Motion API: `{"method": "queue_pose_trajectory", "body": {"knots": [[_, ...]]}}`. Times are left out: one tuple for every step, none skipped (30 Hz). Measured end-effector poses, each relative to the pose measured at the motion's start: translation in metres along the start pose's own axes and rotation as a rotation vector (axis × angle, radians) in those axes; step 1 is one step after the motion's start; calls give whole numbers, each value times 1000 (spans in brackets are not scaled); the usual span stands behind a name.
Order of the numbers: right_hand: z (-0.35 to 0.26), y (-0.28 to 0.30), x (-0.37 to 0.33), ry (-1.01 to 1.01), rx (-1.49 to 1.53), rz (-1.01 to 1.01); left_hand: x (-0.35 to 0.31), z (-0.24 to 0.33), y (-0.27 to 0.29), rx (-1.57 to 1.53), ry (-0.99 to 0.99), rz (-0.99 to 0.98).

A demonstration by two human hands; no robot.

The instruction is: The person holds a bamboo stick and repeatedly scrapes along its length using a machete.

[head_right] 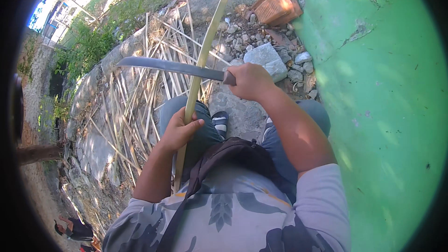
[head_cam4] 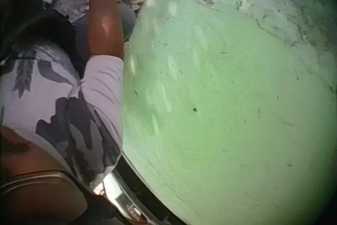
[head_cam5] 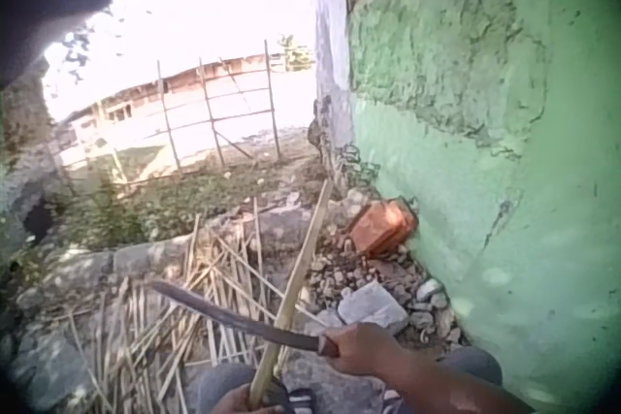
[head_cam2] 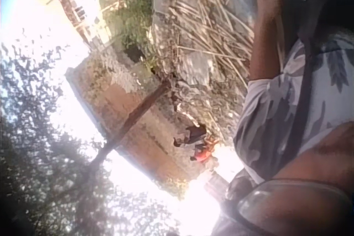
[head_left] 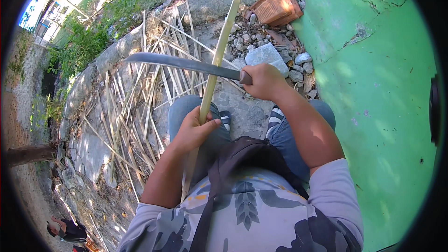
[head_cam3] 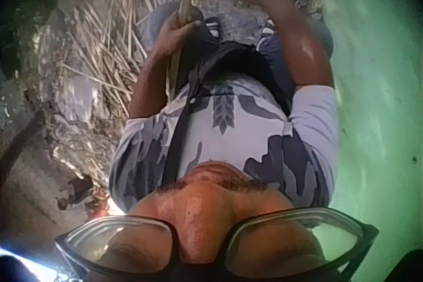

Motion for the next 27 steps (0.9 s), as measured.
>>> {"method": "queue_pose_trajectory", "body": {"knots": [[-9,-2,0,2,0,-5,-2,-2,3,-13,-1,5],[-23,-3,-1,65,-29,-27,-4,-3,5,-16,2,9],[-33,-5,-1,128,-58,-50,-5,-3,7,2,-16,0],[-31,-3,3,129,-58,-52,-8,-1,8,23,-35,-11],[-21,-2,8,97,-82,-101,-8,-1,9,18,-32,-13],[-12,-3,11,65,-107,-151,-7,-1,9,18,-30,-31],[-8,-2,13,67,-111,-150,-5,1,9,20,-35,-48],[4,-4,15,-22,-59,-145,-5,2,10,18,-39,-48],[13,-5,16,-112,-7,-138,-4,0,12,6,-5,-33],[11,-8,17,-106,-7,-138,-4,-4,15,-6,29,-13],[7,-10,16,-69,7,-117,-4,-3,15,-6,27,-9],[2,-12,14,-33,22,-95,-5,-1,15,-13,31,10],[-3,-15,11,-32,26,-98,-7,-1,15,-20,40,29],[-16,-18,8,60,7,-81,-8,-2,16,-19,44,32],[-28,-20,7,152,-10,-62,-9,-2,16,-2,38,28],[-34,-16,7,154,-62,-83,-8,-1,16,16,31,21],[-29,-14,9,153,-58,-83,-8,0,16,18,35,22],[-17,-10,15,122,-62,-81,-8,2,16,42,36,2],[-4,-5,18,89,-70,-77,-8,4,14,65,35,-22],[4,-2,19,86,-69,-74,-8,4,13,69,36,-24],[21,-2,18,-45,-10,-96,-8,1,13,66,52,-21],[32,-2,19,-169,50,-115,-6,-1,14,65,66,-12],[33,-2,19,-168,52,-110,-5,-1,14,69,63,-11],[30,-1,17,-122,17,-78,-4,-2,14,80,74,6],[24,-1,15,-76,-16,-47,-4,-4,15,90,88,24],[20,-4,12,-78,-13,-45,-3,-3,14,94,89,23],[8,-10,9,19,1,-53,-3,-2,13,86,86,25]]}}
Point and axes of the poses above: each hand's wrist, its own x-axis towards the middle knuckle, its own y-axis out of the back of the hand, z = x × y, the point moved 7 cm from there along x, towards the middle knuckle, and after that the axes turned 6 degrees about -x, right-handed, at the moved point
